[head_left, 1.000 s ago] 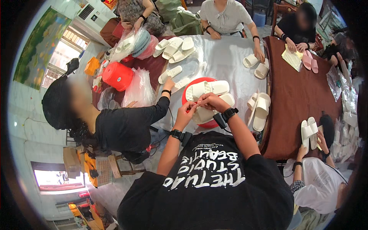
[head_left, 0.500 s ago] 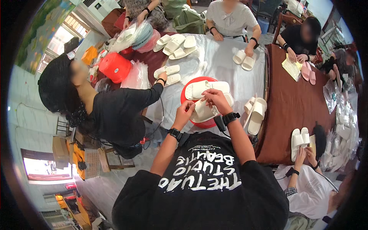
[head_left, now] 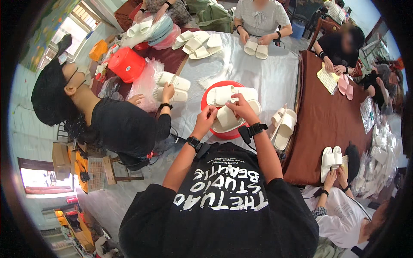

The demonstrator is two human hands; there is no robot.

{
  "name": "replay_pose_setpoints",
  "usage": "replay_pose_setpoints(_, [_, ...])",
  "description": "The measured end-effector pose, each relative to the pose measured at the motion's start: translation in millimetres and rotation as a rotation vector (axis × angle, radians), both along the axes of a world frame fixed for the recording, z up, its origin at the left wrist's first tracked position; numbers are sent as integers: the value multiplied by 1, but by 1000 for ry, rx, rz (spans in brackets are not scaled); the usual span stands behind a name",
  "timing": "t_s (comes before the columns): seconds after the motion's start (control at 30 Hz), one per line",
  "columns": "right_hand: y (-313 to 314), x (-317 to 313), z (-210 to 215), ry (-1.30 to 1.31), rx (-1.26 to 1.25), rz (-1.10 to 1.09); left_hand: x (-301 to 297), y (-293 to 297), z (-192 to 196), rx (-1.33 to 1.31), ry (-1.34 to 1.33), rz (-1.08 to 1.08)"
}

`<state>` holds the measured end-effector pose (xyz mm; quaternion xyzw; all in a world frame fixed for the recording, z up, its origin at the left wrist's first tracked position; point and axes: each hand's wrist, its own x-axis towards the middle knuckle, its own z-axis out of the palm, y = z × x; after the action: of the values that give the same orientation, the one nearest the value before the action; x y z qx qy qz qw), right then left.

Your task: Inspecting and assembling white slippers in a manufacturing setting.

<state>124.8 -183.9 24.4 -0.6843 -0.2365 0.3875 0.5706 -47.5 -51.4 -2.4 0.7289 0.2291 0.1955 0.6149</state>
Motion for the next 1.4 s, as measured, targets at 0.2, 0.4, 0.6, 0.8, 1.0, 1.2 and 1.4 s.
replay_pose_setpoints(0.2, [-4,8,-2,68,-11,123,7,2,-3,90,22,19])
replay_pose_setpoints(0.4, [-4,5,-1,114,30,80,8,3,-7,66,44,25])
replay_pose_setpoints(0.6, [-1,7,-3,90,3,62,9,4,-8,85,65,29])
replay_pose_setpoints(0.8, [1,8,-7,99,-5,57,9,4,-3,111,74,1])
replay_pose_setpoints(1.0, [1,8,-8,96,7,46,9,2,2,95,63,7])
replay_pose_setpoints(1.2, [1,7,-8,103,11,54,9,1,4,85,79,4])
replay_pose_setpoints(1.4, [0,7,-8,99,20,59,8,2,2,82,87,8])
